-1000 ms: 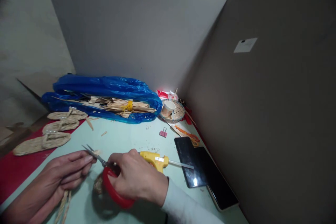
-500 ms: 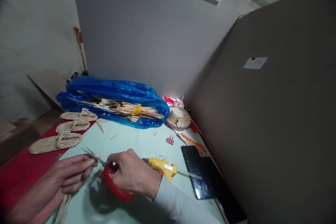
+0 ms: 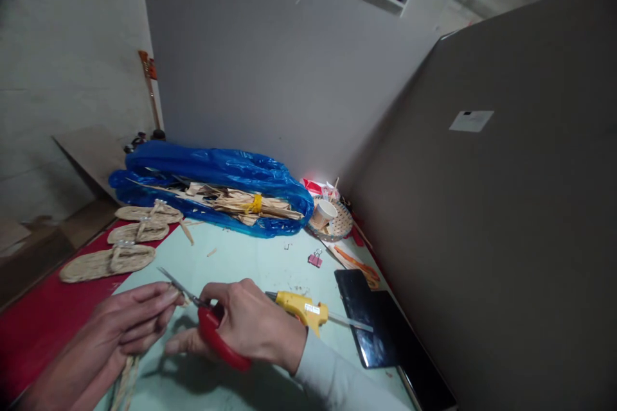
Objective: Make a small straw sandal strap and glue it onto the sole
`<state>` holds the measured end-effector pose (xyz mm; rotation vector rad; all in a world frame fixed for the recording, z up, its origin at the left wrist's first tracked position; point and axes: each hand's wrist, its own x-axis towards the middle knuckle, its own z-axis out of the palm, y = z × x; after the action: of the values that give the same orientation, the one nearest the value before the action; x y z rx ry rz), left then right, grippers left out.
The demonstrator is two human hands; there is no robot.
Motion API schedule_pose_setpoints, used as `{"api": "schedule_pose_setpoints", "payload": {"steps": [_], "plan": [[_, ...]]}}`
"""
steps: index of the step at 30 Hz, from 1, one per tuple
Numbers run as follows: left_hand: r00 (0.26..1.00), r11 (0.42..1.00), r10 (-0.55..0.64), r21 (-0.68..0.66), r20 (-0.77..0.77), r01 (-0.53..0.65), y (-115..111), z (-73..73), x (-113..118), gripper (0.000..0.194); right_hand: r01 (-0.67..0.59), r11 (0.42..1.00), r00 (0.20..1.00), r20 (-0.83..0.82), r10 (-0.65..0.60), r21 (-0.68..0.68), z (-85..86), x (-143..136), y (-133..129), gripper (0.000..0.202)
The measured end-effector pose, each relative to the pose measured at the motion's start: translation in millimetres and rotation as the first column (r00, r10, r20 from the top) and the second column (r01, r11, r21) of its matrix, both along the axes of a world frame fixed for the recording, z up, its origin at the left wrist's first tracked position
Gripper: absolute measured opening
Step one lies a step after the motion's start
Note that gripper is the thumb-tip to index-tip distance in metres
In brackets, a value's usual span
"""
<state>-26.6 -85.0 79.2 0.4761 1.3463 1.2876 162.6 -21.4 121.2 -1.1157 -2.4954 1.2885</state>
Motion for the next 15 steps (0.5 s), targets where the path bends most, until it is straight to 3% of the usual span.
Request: {"api": "schedule_pose_setpoints", "payload": {"steps": [3, 8, 12, 15], "plan": [[1.0, 1.0, 0.001, 0.012, -0.001, -0.001, 0, 1.3, 2, 0.037, -0.009, 1.0, 1.0, -0.028, 0.009, -0.009, -0.9, 2, -1, 0.044], [1.0, 1.0, -0.025, 0.014, 0.003, 0.025, -1, 0.6, 4, 0.04, -0.001, 1.0, 0.998, -0.068, 0.0, -0.013, -4.7, 3, -3, 0.037], [0.999, 0.999, -0.042, -0.01, 0.004, 0.042, -1, -1.2, 1, 0.042, -0.037, 0.999, 0.997, -0.068, 0.037, -0.01, -6.4, 1, -1, 0.046], [1.0, 0.999, -0.018, -0.036, 0.0, 0.018, 1, -2.9, -1, 0.047, -0.074, 0.997, 0.997, -0.015, 0.074, 0.015, 0.9, 4, 7, 0.034]]}}
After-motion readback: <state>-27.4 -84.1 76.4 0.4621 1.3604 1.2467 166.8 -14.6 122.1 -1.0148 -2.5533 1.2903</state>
